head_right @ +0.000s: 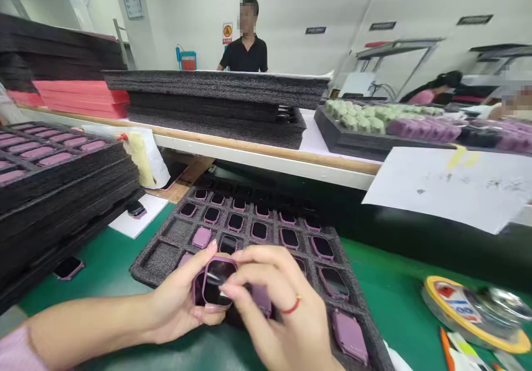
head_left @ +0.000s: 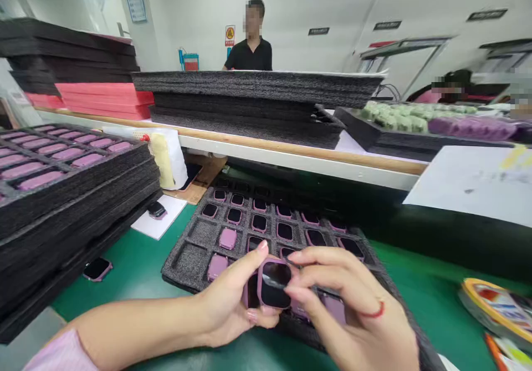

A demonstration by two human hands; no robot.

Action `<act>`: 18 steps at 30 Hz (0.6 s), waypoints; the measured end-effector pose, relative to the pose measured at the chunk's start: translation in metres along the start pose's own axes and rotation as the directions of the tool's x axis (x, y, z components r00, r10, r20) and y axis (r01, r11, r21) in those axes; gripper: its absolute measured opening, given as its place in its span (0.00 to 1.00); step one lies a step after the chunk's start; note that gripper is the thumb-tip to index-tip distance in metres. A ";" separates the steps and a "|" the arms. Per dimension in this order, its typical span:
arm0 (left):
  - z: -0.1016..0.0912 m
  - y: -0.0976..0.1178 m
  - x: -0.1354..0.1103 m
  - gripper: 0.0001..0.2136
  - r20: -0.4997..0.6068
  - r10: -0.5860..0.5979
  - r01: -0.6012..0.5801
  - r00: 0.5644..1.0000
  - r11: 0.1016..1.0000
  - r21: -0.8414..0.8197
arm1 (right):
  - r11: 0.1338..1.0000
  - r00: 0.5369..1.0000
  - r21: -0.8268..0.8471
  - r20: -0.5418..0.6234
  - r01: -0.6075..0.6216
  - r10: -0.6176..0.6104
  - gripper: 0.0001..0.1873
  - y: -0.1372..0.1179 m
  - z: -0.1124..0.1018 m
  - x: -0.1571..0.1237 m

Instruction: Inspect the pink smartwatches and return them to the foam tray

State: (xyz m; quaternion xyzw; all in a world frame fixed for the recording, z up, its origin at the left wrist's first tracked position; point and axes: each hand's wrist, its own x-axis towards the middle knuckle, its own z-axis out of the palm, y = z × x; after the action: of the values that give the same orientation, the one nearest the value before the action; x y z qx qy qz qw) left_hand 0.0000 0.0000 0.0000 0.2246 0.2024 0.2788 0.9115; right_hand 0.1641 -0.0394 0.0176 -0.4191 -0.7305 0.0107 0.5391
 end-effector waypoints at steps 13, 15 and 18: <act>0.001 -0.003 -0.001 0.26 0.069 -0.003 -0.003 0.998 0.996 0.095 | 0.923 0.911 0.229 -0.210 -0.308 0.356 0.09 0.010 -0.019 0.001; 0.001 -0.002 -0.001 0.27 0.073 -0.005 -0.001 0.997 0.996 0.089 | 0.978 0.957 0.074 -0.203 -0.197 0.208 0.06 0.012 -0.024 0.001; 0.002 -0.001 -0.001 0.26 0.071 -0.012 0.007 0.997 0.997 0.074 | 0.990 0.999 -0.135 -0.010 0.042 -0.044 0.07 0.016 -0.036 0.001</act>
State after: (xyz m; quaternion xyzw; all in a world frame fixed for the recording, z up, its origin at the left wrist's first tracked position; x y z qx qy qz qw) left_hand 0.0003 -0.0017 0.0016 0.2670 0.1810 0.2585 0.9106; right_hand 0.2022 -0.0438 0.0261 -0.4389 -0.7349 -0.0531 0.5142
